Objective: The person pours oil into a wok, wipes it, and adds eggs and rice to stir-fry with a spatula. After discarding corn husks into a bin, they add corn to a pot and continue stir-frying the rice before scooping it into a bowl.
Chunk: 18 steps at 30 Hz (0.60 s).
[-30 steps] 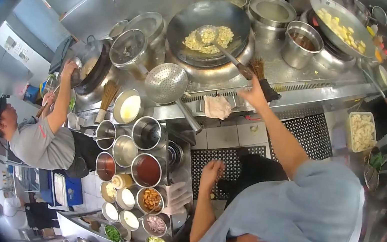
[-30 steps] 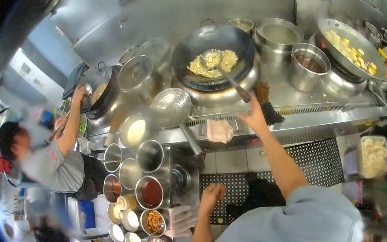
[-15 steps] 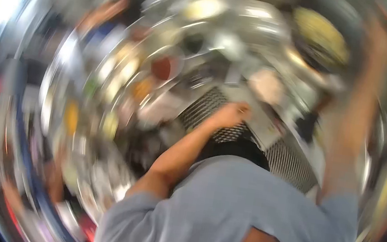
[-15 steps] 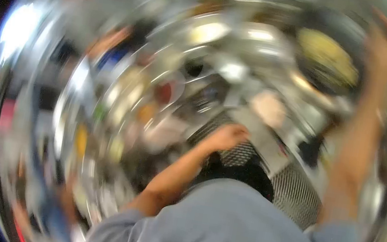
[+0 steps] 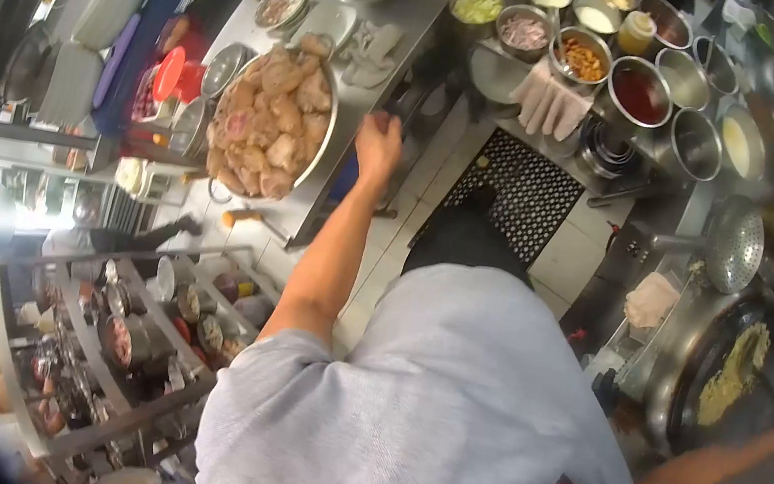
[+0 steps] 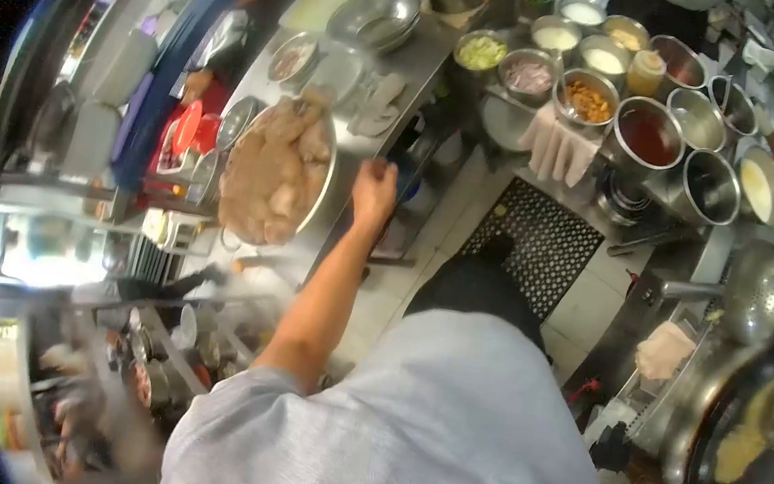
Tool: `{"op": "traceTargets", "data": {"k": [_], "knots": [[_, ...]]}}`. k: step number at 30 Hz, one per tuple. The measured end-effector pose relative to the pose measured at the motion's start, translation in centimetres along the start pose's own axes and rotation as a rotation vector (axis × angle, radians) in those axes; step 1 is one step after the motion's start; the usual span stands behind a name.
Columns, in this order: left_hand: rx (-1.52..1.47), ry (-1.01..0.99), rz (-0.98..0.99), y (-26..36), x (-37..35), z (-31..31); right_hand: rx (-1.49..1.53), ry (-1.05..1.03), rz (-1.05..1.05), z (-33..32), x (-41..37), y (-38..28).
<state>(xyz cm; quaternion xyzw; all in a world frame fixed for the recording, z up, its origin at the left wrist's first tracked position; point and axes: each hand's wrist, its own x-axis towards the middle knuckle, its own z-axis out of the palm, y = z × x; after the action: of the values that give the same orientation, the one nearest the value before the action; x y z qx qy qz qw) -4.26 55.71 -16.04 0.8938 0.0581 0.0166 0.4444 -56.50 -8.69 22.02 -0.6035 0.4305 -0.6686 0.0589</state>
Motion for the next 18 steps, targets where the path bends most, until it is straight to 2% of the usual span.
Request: {"op": "traceTargets", "data": {"k": [1,2,3,4,6,7,8,9,10,11,12,13,14,15,16,17,18], "knots": [[0.158,0.115,0.106,-0.3,3.4,1.6,0.015,0.007,0.049,0.7,-0.2,-0.6],[0.181,0.202,0.099,1.9,7.3,2.9,0.014,0.035,0.102,-0.1,-0.8,-1.3],[0.301,0.220,-0.045,3.4,10.5,3.9,0.001,0.069,0.099,-0.5,-1.5,-2.3],[0.384,0.201,-0.086,4.0,12.9,4.3,-0.007,0.135,0.106,-0.6,-2.1,-3.4],[0.482,0.061,-0.165,5.0,17.3,4.7,-0.030,0.250,0.134,-1.7,-3.0,-2.6],[0.712,-0.130,0.041,0.3,22.2,6.5,0.004,0.138,0.160,-2.6,-2.8,-1.1],[0.728,-0.170,0.112,-1.5,24.3,6.5,0.048,0.014,0.185,-3.0,-2.0,1.3],[0.751,-0.242,0.189,-3.5,25.5,7.0,-0.034,-0.061,0.238,-5.6,0.2,3.8],[0.918,-0.394,0.121,-4.1,28.1,7.1,-0.110,-0.099,0.226,-7.0,2.5,7.0],[1.107,-0.556,0.301,-5.6,33.1,9.8,-0.235,-0.086,0.185,-8.3,1.5,7.2],[1.083,-0.567,0.307,-2.9,32.2,8.7,-0.452,-0.119,0.098,-7.9,0.1,6.6],[1.015,-0.544,0.311,0.0,29.6,7.6,-0.801,-0.242,-0.094,-5.6,-0.8,7.0],[0.922,-0.545,0.378,3.5,29.3,9.7,-1.082,-0.305,-0.194,-3.9,-2.4,5.3],[0.775,-0.530,0.423,7.3,28.2,11.8,-1.291,-0.326,-0.159,-1.1,-2.6,3.6],[0.536,-0.512,0.431,11.3,26.7,13.8,-0.749,-0.087,0.313,0.1,0.4,5.4],[0.263,-0.505,0.403,14.8,23.1,15.9,-0.154,0.372,0.569,1.1,3.2,7.1],[-0.055,-0.528,0.379,17.9,19.6,17.7,0.049,0.509,0.302,-0.2,4.3,9.4]]}}
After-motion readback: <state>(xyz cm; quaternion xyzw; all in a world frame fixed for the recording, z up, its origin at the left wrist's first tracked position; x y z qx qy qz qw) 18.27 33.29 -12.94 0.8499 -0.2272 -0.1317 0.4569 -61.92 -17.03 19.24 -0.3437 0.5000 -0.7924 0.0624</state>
